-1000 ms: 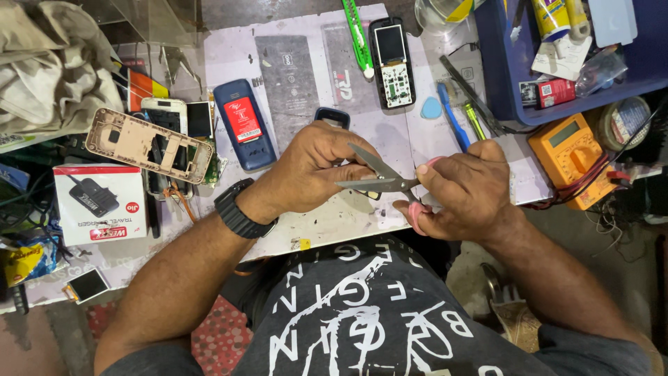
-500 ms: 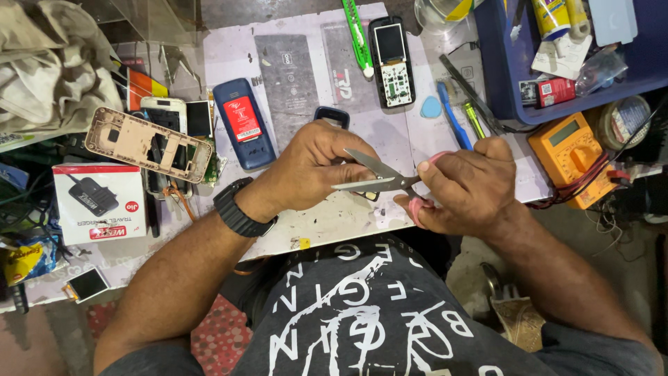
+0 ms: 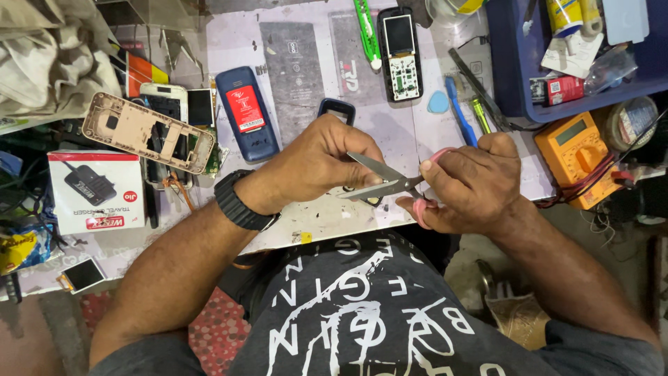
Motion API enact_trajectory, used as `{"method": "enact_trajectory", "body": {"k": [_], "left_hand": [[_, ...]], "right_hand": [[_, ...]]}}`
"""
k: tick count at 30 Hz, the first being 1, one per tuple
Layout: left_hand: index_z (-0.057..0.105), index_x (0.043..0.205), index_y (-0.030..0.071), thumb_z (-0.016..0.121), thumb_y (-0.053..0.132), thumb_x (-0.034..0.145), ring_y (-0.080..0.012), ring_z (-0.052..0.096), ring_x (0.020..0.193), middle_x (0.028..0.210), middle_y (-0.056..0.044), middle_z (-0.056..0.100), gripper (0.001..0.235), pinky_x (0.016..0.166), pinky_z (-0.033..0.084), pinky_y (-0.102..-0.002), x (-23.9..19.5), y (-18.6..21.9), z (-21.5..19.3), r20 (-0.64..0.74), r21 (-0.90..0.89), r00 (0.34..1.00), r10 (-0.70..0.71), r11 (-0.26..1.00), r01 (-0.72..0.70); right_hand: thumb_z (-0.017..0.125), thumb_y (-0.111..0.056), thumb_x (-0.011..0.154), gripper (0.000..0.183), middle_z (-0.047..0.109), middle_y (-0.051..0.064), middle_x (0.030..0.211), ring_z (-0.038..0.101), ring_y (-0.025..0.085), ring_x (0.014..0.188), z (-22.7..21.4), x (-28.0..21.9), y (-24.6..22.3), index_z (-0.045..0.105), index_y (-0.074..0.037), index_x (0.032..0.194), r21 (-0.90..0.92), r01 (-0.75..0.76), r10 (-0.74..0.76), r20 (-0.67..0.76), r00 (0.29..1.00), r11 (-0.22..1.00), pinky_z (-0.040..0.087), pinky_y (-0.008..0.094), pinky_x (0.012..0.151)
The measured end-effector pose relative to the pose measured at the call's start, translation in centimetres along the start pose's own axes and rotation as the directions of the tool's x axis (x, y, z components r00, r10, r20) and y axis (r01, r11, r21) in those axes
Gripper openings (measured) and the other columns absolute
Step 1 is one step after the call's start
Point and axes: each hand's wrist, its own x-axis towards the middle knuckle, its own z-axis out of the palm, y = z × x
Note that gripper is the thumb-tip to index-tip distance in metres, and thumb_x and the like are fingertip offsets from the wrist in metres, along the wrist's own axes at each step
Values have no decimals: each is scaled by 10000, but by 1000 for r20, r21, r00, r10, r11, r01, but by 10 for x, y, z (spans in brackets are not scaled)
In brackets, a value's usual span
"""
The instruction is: The person disassembles a feature phone using a blue plastic pry tool, removes the keypad, and uses scissors to trim a ribbon cable. The person then reassembles the keypad into the phone housing.
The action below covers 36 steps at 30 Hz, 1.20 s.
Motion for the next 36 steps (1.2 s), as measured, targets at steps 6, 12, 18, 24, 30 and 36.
{"method": "enact_trajectory", "body": {"k": [6, 12, 18, 24, 30, 36], "left_hand": [[750, 999, -41, 732, 85, 975, -52, 655, 767, 858, -27, 737, 129, 684, 535, -201, 1, -2, 1, -4, -37, 1000, 7, 999, -7], [752, 992, -36, 717, 82, 983, -63, 676, 784, 872, -37, 747, 123, 706, 558, -205, 0, -8, -1, -22, -84, 1000, -13, 996, 11], [757, 1006, -42, 736, 84, 973, -69, 669, 788, 878, -42, 746, 132, 722, 559, -216, 1, -8, -2, -35, -65, 999, 9, 998, -11], [752, 1085, -26, 772, 108, 953, -87, 694, 885, 966, -50, 758, 189, 832, 582, -240, -3, 2, 1, 75, -76, 997, 1, 997, 5], [719, 1179, -18, 788, 106, 956, -106, 702, 969, 1053, -60, 751, 264, 910, 583, -262, -2, 3, -2, 53, -141, 997, 55, 989, -47], [690, 1218, -3, 809, 46, 939, -112, 673, 1101, 1197, -74, 717, 307, 1000, 559, -275, -1, 4, -2, -1, -142, 983, 185, 973, -184]], "right_hand": [[898, -300, 810, 566, 678, 75, 878, 626, 206, 644, 5, -3, 1, 572, -31, 1186, 18, 4, -4, -5, 1000, 1000, 341, 389, 701], [871, -261, 796, 575, 678, 75, 870, 612, 202, 623, 8, -9, 3, 566, -25, 1222, 16, 24, -24, -15, 1000, 1000, 350, 388, 693], [886, -289, 828, 586, 680, 77, 864, 619, 206, 636, 16, -15, 6, 556, -41, 1245, 64, 18, -13, -65, 998, 998, 371, 390, 708], [845, -393, 791, 658, 679, 39, 840, 610, 169, 666, 12, -16, -5, 535, -32, 1245, 536, -188, 283, -100, 954, 823, 376, 362, 783], [858, -400, 794, 682, 667, 101, 903, 667, 190, 814, 4, -14, -22, 553, 40, 1217, 681, -246, 471, -165, 867, 690, 489, 389, 837], [870, -231, 912, 546, 696, 150, 1098, 714, 184, 936, 21, -19, -38, 515, -1, 1256, 890, -358, 688, 74, 722, 281, 606, 267, 812]]}}
